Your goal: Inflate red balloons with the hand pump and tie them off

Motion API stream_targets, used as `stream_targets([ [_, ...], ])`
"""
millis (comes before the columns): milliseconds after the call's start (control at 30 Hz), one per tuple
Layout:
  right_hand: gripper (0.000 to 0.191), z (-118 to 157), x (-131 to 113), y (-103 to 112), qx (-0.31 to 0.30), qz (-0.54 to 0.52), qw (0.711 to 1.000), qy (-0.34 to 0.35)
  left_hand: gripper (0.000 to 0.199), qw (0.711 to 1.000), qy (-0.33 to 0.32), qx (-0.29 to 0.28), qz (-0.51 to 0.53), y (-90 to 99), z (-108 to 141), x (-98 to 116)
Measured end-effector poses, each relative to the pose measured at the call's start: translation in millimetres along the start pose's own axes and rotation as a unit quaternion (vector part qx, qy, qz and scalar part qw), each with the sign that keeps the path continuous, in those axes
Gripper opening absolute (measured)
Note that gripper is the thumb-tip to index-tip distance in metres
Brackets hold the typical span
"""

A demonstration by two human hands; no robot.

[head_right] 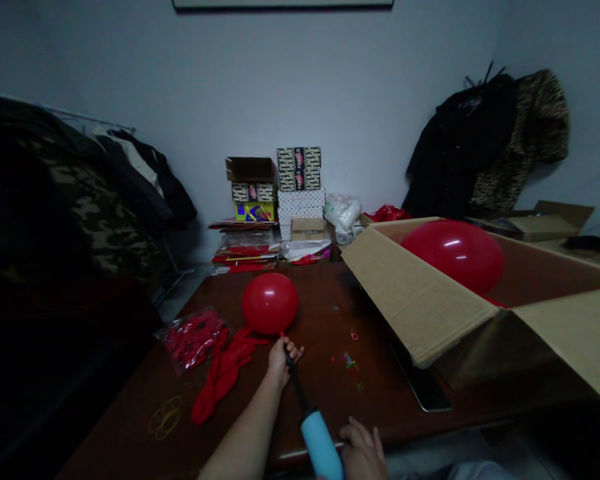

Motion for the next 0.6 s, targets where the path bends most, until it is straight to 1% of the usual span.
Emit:
stream_targets([
  [67, 0.046, -8, -15, 14, 0.022, -0.004, 1.0, 0.002, 0.016, 1.0, -0.004, -0.004, 0.006, -0.1, 1, 0],
  [100, 0.047, -14, -22, 21, 0.042, -0.008, 0.999, -0.003, 0.016, 1.0, -0.004, -0.007, 0.01, -0.2, 1, 0],
  [200, 0.042, -36, -43, 37, 0.105, -0.024, 0.994, -0.014, 0.017, 1.0, -0.003, -0.014, 0.022, 0.2, -1, 1],
  [267, 0.04, -51, -53, 41, 0.131, -0.032, 0.991, -0.015, 0.018, 0.999, 0.0, -0.016, 0.029, 0.9, -3, 2],
  [333, 0.04, -63, -58, 40, 0.142, -0.033, 0.989, -0.019, 0.018, 0.999, 0.008, -0.019, 0.036, 1.5, -5, 2],
  [400, 0.044, -68, -59, 34, 0.144, -0.029, 0.989, -0.025, 0.017, 0.999, 0.011, -0.024, 0.041, 1.7, -7, 3],
  [500, 0.047, -67, -56, 25, 0.148, -0.02, 0.988, -0.036, 0.014, 0.998, 0.005, -0.029, 0.057, 1.5, -8, 3],
  [600, 0.046, -61, -55, 19, 0.159, -0.024, 0.986, -0.033, 0.01, 0.996, -0.002, -0.017, 0.089, 3.0, -8, 2],
])
Point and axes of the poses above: each hand's wrist, its own z-axis away from the middle knuckle, its own y-axis out of the back of the hand, x = y × z, the point moved 5 cm from there along -z, towards the middle knuckle, and after that the axes turned 2 degrees about -y, right-handed, at the moved point
